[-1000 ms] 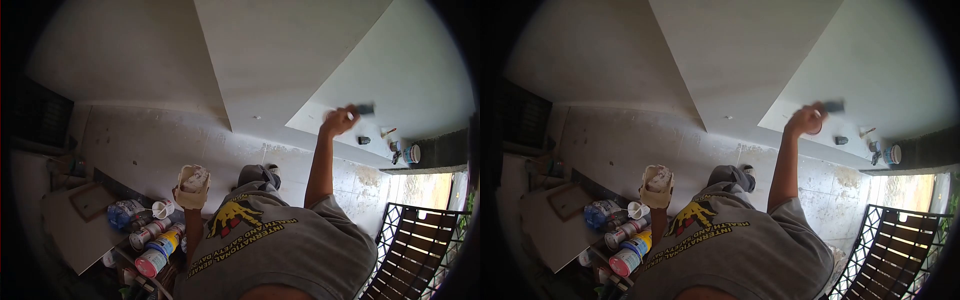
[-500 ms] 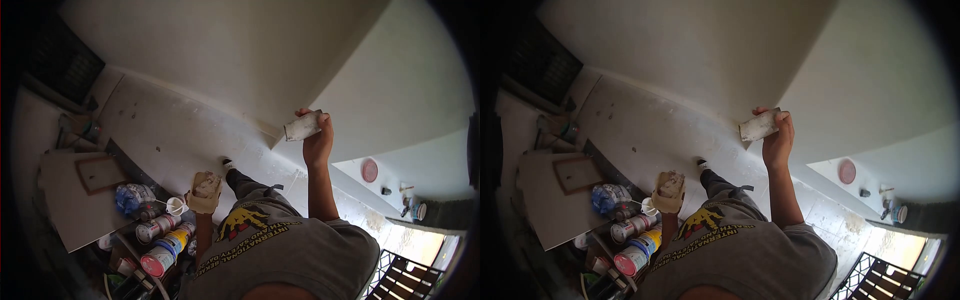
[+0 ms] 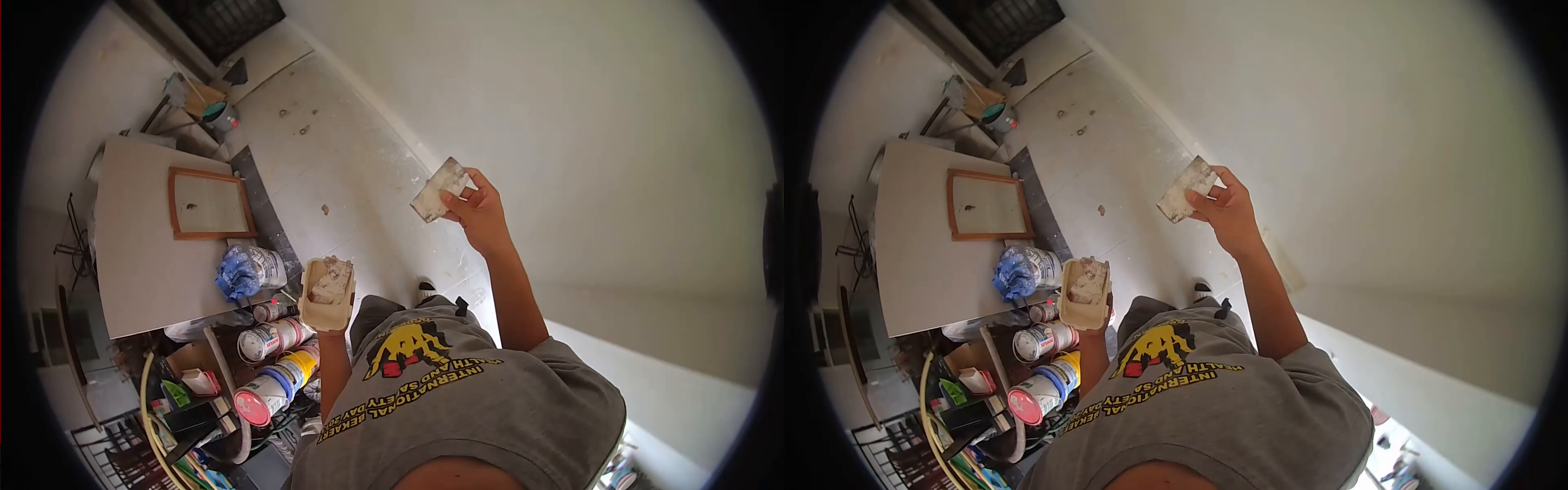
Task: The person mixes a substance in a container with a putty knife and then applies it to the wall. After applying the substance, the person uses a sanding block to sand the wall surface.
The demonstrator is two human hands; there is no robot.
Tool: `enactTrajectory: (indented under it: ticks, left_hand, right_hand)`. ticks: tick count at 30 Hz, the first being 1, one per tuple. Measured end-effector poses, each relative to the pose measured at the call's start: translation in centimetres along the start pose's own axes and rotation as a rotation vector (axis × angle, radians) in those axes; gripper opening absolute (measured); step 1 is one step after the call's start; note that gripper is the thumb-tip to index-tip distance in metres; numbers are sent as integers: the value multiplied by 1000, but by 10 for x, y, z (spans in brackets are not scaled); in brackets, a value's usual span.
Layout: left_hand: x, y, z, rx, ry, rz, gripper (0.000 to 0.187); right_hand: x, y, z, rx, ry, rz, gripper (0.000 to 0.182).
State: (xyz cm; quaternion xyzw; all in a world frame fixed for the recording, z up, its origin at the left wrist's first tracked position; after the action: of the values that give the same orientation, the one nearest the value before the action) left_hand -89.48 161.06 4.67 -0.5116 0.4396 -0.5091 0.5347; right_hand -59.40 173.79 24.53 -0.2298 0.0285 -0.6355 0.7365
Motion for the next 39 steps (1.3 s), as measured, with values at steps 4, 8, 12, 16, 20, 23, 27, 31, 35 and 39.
enactTrajectory:
  ticks: [4,8,12,16,20,23,27,31,35,39]
  left_hand:
    - [-59,36,-13,-128,-20,-159,87]
    - [-131,28,-45,-77,18,41,68]
    - [-256,13,-69,-102,25,-48,82]
    - [-360,-38,-103,-149,83,184,80]
    - [-433,-34,-134,-188,99,94,88]
    - [-489,-52,-133,-236,21,-37,91]
    - [-539,-40,-147,-198,140,26,85]
    - [-599,-44,-160,-327,144,97,72]
    - [-668,-48,-206,-557,92,36,68]
    - [-737,-73,-242,-326,44,-75,66]
  right_hand:
    - [-89,6,-11,-14,-133,30,52]
    - [-146,-49,0,231,90,16,42]
    - [-227,-64,14,283,37,-53,37]
    - [-309,-76,12,199,15,-115,36]
    - [-362,-99,18,25,48,-99,37]
    - [-415,-107,33,23,40,-151,38]
    - [-471,-128,40,43,29,-194,36]
    - [-558,-126,39,-25,30,-156,26]
    - [-665,-157,41,-158,19,-129,15]
    - [-774,-204,48,-368,-40,-42,26]
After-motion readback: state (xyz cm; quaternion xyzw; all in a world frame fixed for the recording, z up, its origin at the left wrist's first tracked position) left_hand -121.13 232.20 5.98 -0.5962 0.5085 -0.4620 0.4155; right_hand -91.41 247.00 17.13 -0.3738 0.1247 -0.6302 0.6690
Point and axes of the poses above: each hand's wrist, its own x-axis away from the middle knuckle, its own y-axis out of the back of the hand, z = x × y, the point moved 5 cm from there along -x, towards the middle knuckle, and after that the axes turned 10 degrees about -y, right-handed, at the moved point
